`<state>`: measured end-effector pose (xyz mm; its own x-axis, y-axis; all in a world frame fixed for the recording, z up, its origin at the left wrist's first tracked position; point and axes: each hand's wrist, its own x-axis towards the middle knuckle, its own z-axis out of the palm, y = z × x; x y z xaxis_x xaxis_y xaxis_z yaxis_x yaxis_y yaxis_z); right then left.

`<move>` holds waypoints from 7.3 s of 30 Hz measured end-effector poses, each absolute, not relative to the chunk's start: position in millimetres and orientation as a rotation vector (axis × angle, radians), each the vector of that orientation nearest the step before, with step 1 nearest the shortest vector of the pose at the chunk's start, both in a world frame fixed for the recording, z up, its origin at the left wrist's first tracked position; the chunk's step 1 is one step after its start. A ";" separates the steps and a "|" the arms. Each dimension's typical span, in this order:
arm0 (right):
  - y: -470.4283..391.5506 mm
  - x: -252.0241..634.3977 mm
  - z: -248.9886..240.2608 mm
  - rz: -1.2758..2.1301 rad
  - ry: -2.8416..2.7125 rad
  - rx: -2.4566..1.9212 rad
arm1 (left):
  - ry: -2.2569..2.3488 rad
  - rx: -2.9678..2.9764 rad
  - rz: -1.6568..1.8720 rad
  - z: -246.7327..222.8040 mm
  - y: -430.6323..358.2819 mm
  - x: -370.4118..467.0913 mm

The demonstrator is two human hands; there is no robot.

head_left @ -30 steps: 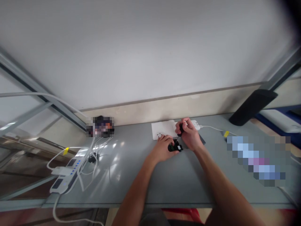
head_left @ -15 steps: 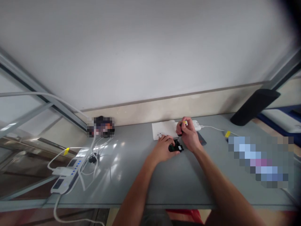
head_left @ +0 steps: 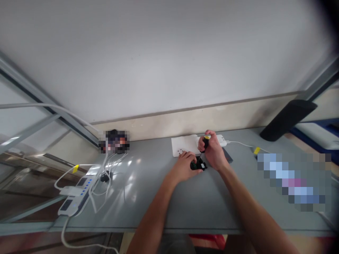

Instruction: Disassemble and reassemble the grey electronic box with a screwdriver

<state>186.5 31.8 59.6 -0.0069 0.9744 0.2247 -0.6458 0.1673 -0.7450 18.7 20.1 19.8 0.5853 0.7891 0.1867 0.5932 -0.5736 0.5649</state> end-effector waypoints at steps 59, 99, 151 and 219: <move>33.0 193.5 57.4 1.243 -0.995 -0.690 | 1.122 2.396 0.526 25.6 18.5 19.9; 30.4 183.7 60.0 1.274 -0.803 -0.592 | 1.098 2.398 0.581 29.7 15.6 17.3; 26.6 180.0 65.8 1.220 -0.941 -0.624 | 1.213 2.416 0.510 35.2 11.5 27.6; 31.1 191.6 62.0 1.226 -0.681 -0.531 | 1.099 2.472 0.636 27.7 15.8 25.2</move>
<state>191.6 31.1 62.0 0.1879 0.9648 0.1841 -0.6663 0.2630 -0.6978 25.2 15.8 27.7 0.5961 0.7618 0.2536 0.5997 -0.6325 0.4903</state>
